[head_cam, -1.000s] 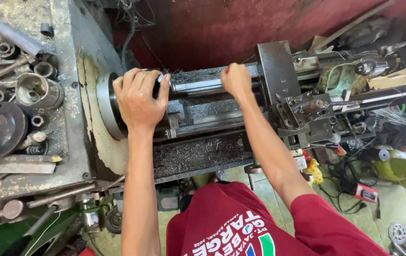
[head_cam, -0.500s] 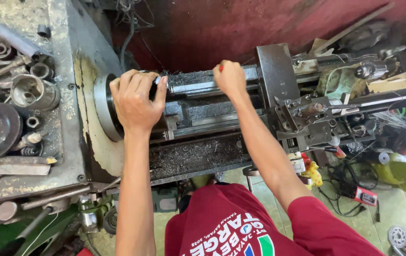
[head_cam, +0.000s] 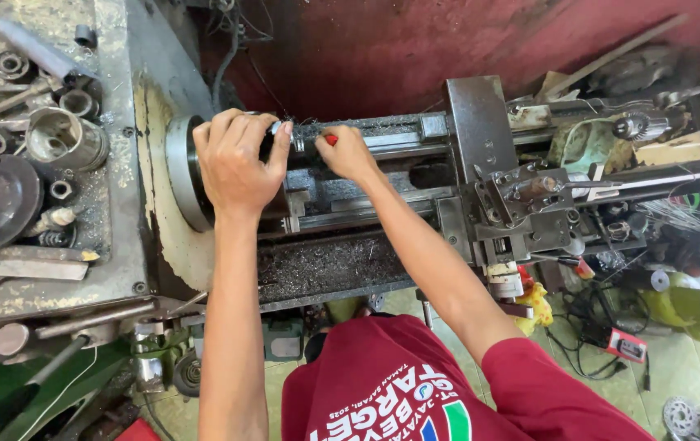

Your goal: Cleaning metal shavings from a lathe using a small brush

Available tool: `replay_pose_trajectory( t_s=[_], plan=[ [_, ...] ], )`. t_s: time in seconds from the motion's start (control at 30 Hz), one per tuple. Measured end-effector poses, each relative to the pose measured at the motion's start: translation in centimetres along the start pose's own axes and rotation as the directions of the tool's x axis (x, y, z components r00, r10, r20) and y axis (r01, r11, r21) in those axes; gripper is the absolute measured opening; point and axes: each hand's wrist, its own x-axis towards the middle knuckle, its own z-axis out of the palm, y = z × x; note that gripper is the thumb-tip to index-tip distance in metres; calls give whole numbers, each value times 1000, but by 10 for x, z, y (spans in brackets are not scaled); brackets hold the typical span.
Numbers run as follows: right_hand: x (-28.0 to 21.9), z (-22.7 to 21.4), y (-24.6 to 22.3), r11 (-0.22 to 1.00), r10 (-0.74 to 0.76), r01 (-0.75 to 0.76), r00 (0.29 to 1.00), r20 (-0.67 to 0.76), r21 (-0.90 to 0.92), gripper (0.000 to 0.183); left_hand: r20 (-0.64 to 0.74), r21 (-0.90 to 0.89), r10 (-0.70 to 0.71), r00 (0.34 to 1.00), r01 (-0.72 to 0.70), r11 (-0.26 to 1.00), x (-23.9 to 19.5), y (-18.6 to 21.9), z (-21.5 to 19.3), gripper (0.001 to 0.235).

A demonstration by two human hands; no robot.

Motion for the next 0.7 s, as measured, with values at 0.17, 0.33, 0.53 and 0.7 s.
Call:
replay_pose_trajectory(
  t_s=[0.17, 0.33, 0.53, 0.7],
  plan=[
    [12, -64, 61, 931, 124, -164, 982, -142, -326, 29, 3, -8, 16, 1000, -16, 1000, -1, -2, 1, 20],
    [19, -65, 93, 889, 142, -221, 966, -218, -400, 26, 0, -6, 23, 1000, -23, 1000, 2, 0, 1, 18],
    [-2, 3, 20, 995, 1, -6, 999, -50, -97, 30, -12, 22, 19, 1000, -18, 1000, 0, 1, -1, 17],
    [9, -25, 26, 997, 15, -18, 999, -52, -72, 30, -8, 9, 12, 1000, -11, 1000, 1, 2, -1, 20]
  ],
)
